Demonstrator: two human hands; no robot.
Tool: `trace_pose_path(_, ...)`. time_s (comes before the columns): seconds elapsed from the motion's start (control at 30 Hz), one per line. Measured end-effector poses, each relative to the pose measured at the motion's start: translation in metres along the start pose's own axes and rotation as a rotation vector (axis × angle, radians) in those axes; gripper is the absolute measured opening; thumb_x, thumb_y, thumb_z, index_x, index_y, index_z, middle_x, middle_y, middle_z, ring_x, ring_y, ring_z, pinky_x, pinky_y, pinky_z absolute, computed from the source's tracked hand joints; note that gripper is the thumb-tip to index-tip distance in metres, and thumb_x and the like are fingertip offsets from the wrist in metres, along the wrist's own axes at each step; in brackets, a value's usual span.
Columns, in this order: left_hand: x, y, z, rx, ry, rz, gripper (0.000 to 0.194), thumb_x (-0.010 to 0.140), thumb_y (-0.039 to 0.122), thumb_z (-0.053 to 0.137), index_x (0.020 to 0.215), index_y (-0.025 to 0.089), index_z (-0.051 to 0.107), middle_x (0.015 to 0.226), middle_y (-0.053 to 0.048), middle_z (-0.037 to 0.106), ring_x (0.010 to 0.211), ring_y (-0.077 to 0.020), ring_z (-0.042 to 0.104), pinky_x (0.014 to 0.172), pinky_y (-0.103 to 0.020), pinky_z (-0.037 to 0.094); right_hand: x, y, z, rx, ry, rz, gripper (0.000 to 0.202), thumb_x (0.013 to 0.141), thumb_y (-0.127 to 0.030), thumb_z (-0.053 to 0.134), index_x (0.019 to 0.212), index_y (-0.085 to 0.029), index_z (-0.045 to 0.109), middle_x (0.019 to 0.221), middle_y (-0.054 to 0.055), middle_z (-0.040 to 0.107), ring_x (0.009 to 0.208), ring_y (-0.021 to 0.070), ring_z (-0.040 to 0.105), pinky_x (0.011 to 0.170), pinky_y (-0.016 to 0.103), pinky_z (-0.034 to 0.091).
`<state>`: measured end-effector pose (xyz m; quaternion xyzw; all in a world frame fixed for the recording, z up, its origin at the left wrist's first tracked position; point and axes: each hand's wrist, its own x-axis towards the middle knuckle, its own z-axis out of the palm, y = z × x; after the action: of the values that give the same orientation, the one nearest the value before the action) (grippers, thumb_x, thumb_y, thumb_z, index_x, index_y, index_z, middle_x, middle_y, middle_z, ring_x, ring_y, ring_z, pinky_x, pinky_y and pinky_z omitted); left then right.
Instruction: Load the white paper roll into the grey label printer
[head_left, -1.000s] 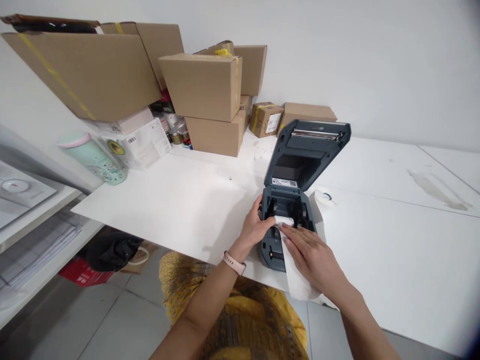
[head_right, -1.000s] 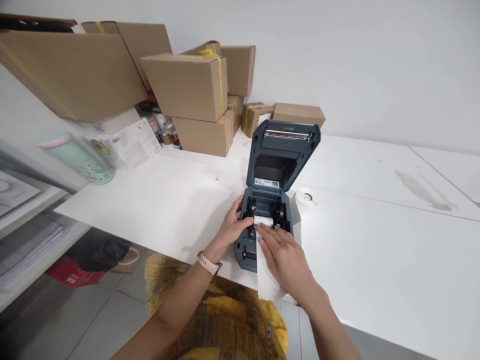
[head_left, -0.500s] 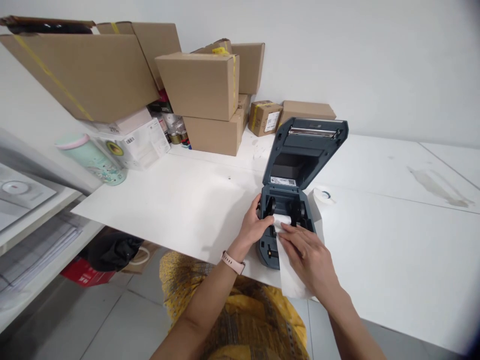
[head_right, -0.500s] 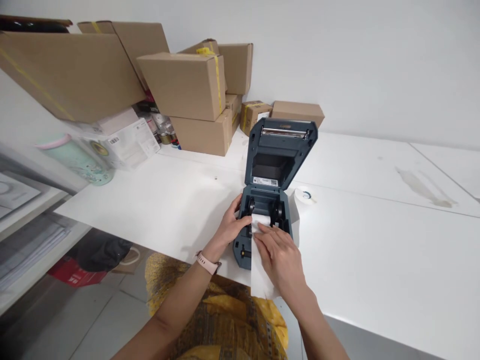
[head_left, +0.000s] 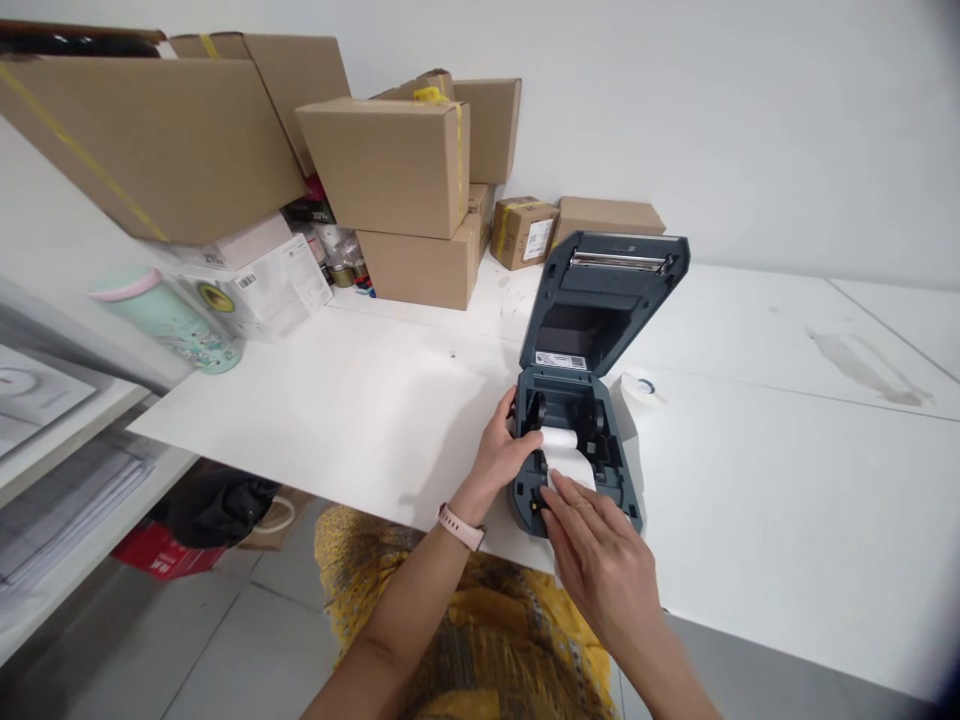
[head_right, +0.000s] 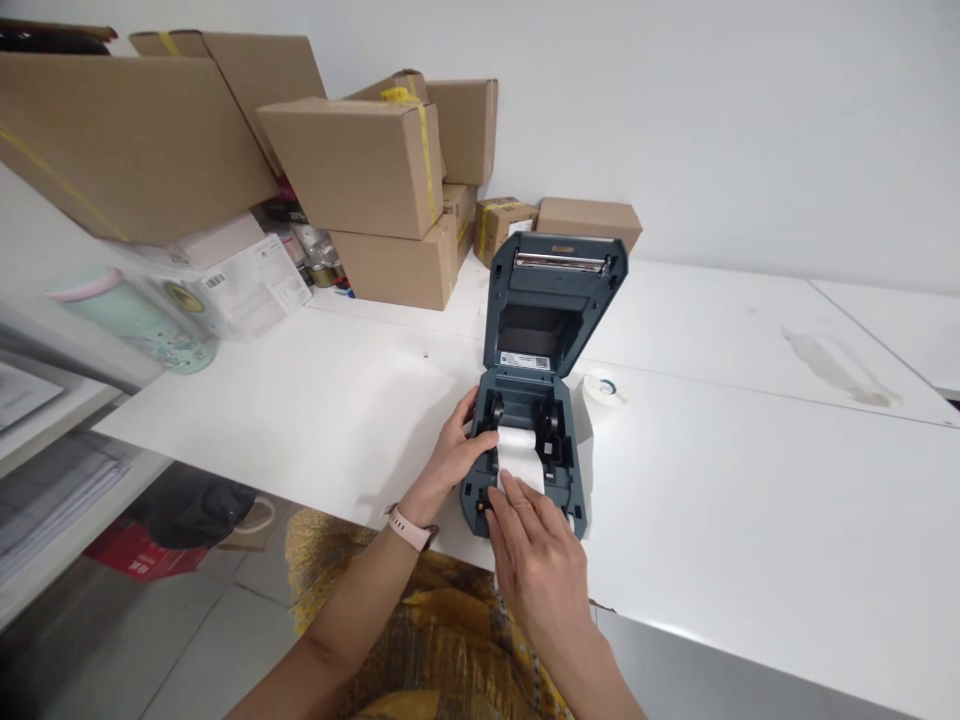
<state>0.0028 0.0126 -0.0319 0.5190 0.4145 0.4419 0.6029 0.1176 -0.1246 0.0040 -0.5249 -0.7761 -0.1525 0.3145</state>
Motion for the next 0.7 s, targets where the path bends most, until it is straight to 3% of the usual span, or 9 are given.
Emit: trace_pose_path(0.7, -0.004, 0.011, 0.001, 0.051, 0.006, -0.018, 0.081, 0.077, 0.02, 0.071, 0.153, 0.023, 0.042, 0.153, -0.01, 0.053, 0.14, -0.0287, 0.051, 0.117, -0.041, 0.04, -0.006, -0.01, -0.001, 0.06, 0.034, 0.107, 0.025, 0.095, -0.011, 0.06, 0.118, -0.015, 0.069, 0.122, 0.012, 0.076, 0.107, 0.0257, 0.072, 0.088, 0.04, 0.061)
